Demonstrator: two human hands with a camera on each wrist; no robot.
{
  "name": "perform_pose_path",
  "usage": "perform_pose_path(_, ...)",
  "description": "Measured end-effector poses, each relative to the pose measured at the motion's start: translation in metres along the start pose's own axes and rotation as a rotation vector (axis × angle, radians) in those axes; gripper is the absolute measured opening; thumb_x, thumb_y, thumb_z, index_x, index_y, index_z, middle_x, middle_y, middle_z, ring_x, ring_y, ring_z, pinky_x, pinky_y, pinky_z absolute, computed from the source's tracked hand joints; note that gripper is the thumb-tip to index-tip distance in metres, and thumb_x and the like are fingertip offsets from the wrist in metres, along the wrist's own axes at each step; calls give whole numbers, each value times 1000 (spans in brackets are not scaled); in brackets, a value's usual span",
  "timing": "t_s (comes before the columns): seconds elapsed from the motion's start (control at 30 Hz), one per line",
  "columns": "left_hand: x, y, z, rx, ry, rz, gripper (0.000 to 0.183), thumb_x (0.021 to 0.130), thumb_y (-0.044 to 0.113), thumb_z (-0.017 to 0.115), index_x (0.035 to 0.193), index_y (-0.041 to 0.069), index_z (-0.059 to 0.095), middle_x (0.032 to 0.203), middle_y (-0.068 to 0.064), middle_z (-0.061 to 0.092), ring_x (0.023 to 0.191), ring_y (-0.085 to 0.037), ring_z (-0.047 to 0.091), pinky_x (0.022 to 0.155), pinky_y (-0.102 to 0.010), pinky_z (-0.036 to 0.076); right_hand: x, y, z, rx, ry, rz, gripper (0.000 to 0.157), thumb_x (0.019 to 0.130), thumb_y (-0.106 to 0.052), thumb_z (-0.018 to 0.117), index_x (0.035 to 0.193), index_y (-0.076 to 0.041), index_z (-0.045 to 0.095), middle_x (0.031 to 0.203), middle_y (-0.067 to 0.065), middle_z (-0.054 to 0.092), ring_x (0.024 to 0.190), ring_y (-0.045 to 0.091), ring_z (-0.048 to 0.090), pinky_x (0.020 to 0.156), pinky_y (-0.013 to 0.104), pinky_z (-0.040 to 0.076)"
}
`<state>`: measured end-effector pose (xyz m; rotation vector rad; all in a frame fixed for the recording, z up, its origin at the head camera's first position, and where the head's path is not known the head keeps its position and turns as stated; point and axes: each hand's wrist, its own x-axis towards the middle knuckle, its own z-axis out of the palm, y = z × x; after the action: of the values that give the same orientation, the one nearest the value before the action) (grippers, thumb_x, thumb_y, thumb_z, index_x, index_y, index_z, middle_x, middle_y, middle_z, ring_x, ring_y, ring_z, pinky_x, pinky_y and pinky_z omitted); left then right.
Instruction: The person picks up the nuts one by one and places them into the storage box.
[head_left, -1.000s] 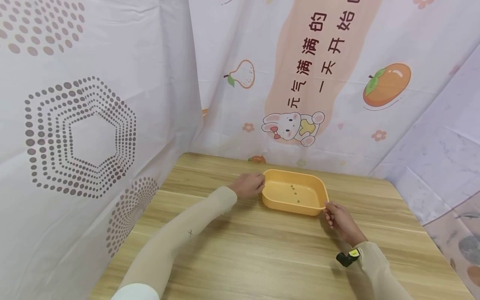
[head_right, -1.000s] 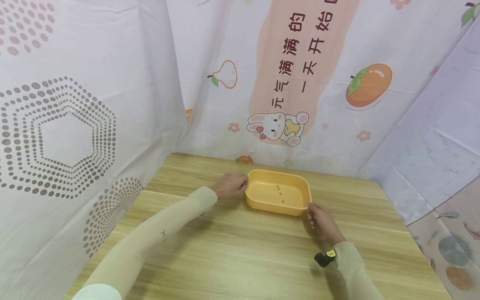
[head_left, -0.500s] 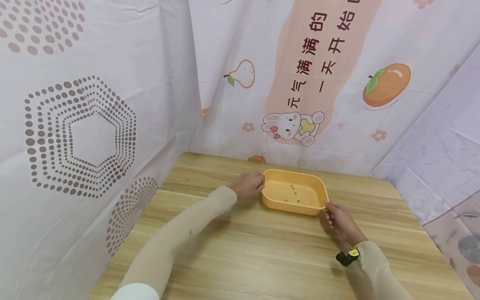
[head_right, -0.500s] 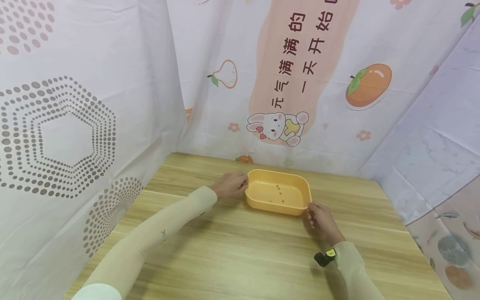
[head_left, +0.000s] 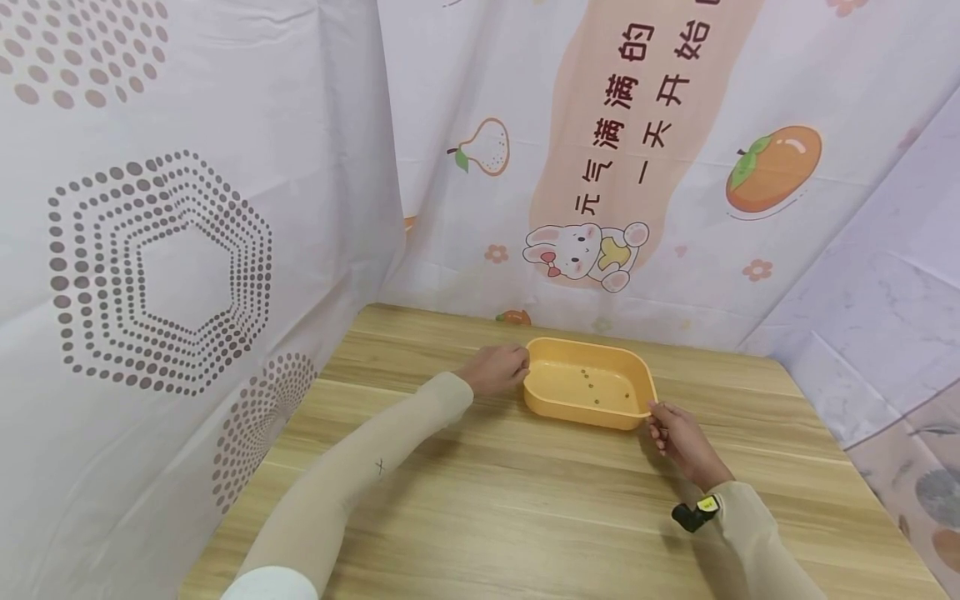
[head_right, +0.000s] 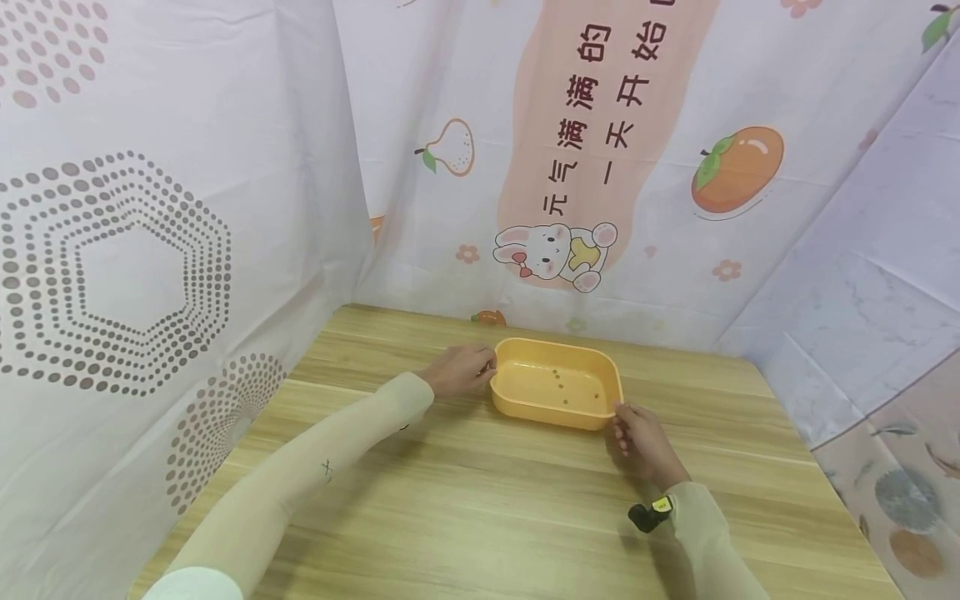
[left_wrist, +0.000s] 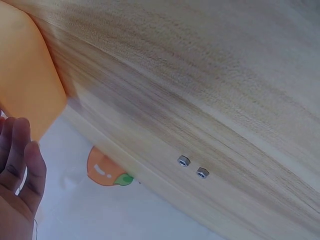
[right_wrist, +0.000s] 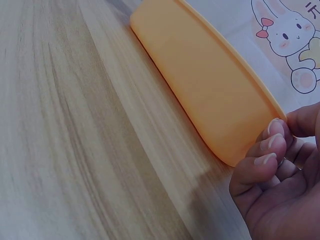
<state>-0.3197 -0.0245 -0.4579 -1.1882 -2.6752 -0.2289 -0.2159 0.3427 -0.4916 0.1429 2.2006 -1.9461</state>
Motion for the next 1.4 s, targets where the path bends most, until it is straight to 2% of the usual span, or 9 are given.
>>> perform_pose_path(0.2, -2, -3, 0, -17, -3, 6, 13, 105, 23, 59, 103, 13, 68, 97, 3, 67, 78, -5, 61, 66, -17, 50, 1, 0, -1, 0, -6, 8, 35, 113, -34, 41, 98, -4, 53, 76, -1, 48, 60, 10, 43, 52, 25, 42)
perform_pose_path(0.3, -5, -7, 0, -32, -4, -8, 13, 105, 23, 59, 103, 13, 67, 96, 3, 67, 78, -6, 62, 64, -18, 50, 1, 0, -1, 4, -10, 8, 35, 113, -34, 42, 98, -4, 54, 76, -1, 48, 60, 10, 43, 53, 25, 42)
perform_pose_path(0.5, -13, -19, 4, -2, 7, -42, 13, 105, 26, 60, 100, 15, 65, 92, 4, 64, 74, -5, 59, 63, -20, 49, 1, 0, -1, -4, -4, 9, 36, 112, -36, 42, 99, -5, 53, 76, -1, 48, 61, 9, 43, 53, 25, 42)
perform_pose_path(0.77, -28, -32, 5, -20, 18, -46, 12, 103, 24, 64, 102, 12, 65, 96, 0, 64, 78, -9, 61, 67, -23, 52, 1, -1, -1, 5, 5, 15, 34, 113, -33, 42, 99, -5, 53, 76, -2, 48, 61, 9, 44, 52, 24, 42)
perform_pose_path(0.93, -38, -43, 11, 9, 18, -51, 14, 103, 23, 63, 106, 9, 67, 101, -2, 65, 82, -11, 65, 69, -23, 54, -1, -1, 0, 8, 5, 7, 34, 113, -33, 42, 98, -5, 53, 76, -2, 49, 60, 8, 44, 52, 23, 42)
perform_pose_path(1.27, -64, -62, 11, 3, -38, -113, 21, 104, 21, 60, 113, 3, 67, 103, -6, 67, 83, -13, 66, 72, -22, 55, -2, -1, 1, 12, -4, -9, 35, 112, -34, 42, 98, -4, 54, 76, -2, 49, 60, 8, 44, 52, 23, 42)
perform_pose_path(1.4, -73, -69, 9, -6, -57, -143, 23, 104, 22, 61, 115, 3, 67, 105, -7, 67, 87, -16, 66, 74, -25, 56, -1, -1, 1, 11, -3, -4, 35, 112, -34, 42, 98, -5, 54, 76, -2, 49, 60, 8, 44, 52, 24, 42)
